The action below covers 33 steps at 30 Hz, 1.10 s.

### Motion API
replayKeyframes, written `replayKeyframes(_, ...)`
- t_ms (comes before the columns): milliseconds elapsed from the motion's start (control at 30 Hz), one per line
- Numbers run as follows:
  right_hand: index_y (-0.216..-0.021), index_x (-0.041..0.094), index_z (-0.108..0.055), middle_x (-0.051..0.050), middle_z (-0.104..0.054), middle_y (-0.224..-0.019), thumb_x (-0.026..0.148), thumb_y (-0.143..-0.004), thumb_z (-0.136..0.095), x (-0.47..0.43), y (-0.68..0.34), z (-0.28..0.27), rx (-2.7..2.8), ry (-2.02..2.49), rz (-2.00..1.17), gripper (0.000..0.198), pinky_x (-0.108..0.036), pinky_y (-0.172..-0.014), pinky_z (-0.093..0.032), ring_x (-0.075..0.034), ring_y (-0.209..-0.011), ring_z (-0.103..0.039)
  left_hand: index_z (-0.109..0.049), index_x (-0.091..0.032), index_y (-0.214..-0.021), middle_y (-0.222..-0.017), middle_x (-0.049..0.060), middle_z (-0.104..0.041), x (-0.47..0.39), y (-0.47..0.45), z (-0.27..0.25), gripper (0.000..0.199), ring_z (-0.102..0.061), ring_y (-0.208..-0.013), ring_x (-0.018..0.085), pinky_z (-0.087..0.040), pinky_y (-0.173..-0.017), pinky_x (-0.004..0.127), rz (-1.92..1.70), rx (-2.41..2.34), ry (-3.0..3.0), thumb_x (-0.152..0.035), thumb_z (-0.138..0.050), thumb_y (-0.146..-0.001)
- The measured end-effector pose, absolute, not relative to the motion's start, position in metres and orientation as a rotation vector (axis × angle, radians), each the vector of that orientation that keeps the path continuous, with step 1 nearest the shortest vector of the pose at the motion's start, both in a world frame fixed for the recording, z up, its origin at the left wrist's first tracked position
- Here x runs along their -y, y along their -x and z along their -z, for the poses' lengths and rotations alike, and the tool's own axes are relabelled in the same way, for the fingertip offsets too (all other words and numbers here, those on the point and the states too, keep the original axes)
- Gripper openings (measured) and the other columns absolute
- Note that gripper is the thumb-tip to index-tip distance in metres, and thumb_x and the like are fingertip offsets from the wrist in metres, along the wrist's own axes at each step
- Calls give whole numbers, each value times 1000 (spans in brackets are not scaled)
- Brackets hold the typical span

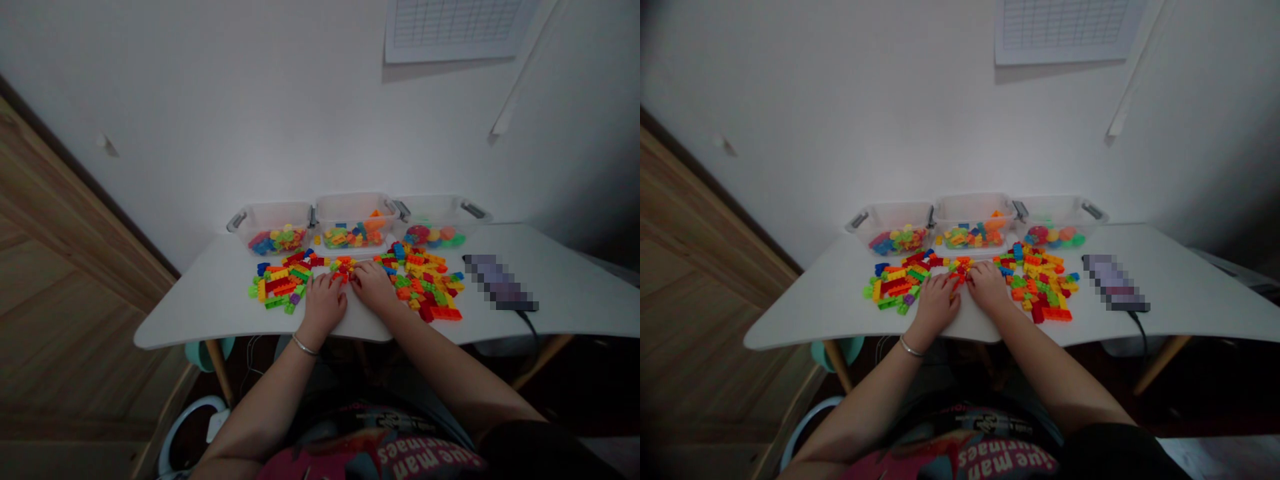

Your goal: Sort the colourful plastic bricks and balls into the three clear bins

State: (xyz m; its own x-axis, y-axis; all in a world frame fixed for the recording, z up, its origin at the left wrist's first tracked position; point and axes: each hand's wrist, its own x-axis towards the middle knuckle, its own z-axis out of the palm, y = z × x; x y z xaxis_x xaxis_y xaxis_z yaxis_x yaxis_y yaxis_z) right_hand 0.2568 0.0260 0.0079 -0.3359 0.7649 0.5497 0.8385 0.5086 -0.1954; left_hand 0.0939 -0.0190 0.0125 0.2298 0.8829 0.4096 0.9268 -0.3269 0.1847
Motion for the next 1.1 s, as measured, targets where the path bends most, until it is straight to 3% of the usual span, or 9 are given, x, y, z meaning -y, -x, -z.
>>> replayKeyframes(200, -85, 22, -64, -8, -71, -97, 21, -85, -57, -36, -263, -13, 1909, 1209, 43, 7, -40, -91, -46, -25, -97, -61, -60, -22, -126, -136, 8, -59, 20, -94, -14, 40, -51, -124, 27, -28, -116, 54, 689, 1758, 2385, -25, -54, -87)
replayKeyframes(400, -83, 22, -62, -8, -70, -91, 29, -84, -56, -68, -284, -55, 1596, 1148, 48, 9, -41, -88, -47, -25, -90, -62, -60, -22, -127, -137, 8, -59, 21, -93, -16, 41, -50, -125, 28, -28, -117, 55, 671, 1758, 2400, -24, -55, -86)
replayKeyframes(600, -89, 19, -65, -10, -69, -93, 30, -83, -54, -104, -307, -92, 1469, 1269, 84, 16, -43, -90, -45, -25, -91, -60, -60, -22, -127, -137, 8, -59, 22, -94, -18, 41, -50, -126, 27, -27, -118, 55, 664, 1794, 2406, -24, -53, -87)
replayKeyframes(900, -98, 19, -69, -8, -71, -94, 37, -81, -60, -130, -306, -101, 1462, 1582, -115, 26, -40, -88, -48, -24, -89, -64, -60, -22, -128, -138, 8, -59, 21, -94, -17, 41, -51, -126, 26, -26, -119, 54, 665, 1800, 2405, -25, -53, -87)
replayKeyframes(1100, -91, 18, -72, -10, -70, -88, 38, -81, -58, -137, -297, -103, 1564, 1706, -73, 26, -42, -90, -48, -27, -91, -63, -59, -22, -128, -138, 8, -58, 21, -94, -17, 41, -52, -126, 26, -26, -118, 54, 667, 1803, 2403, -25, -52, -88)
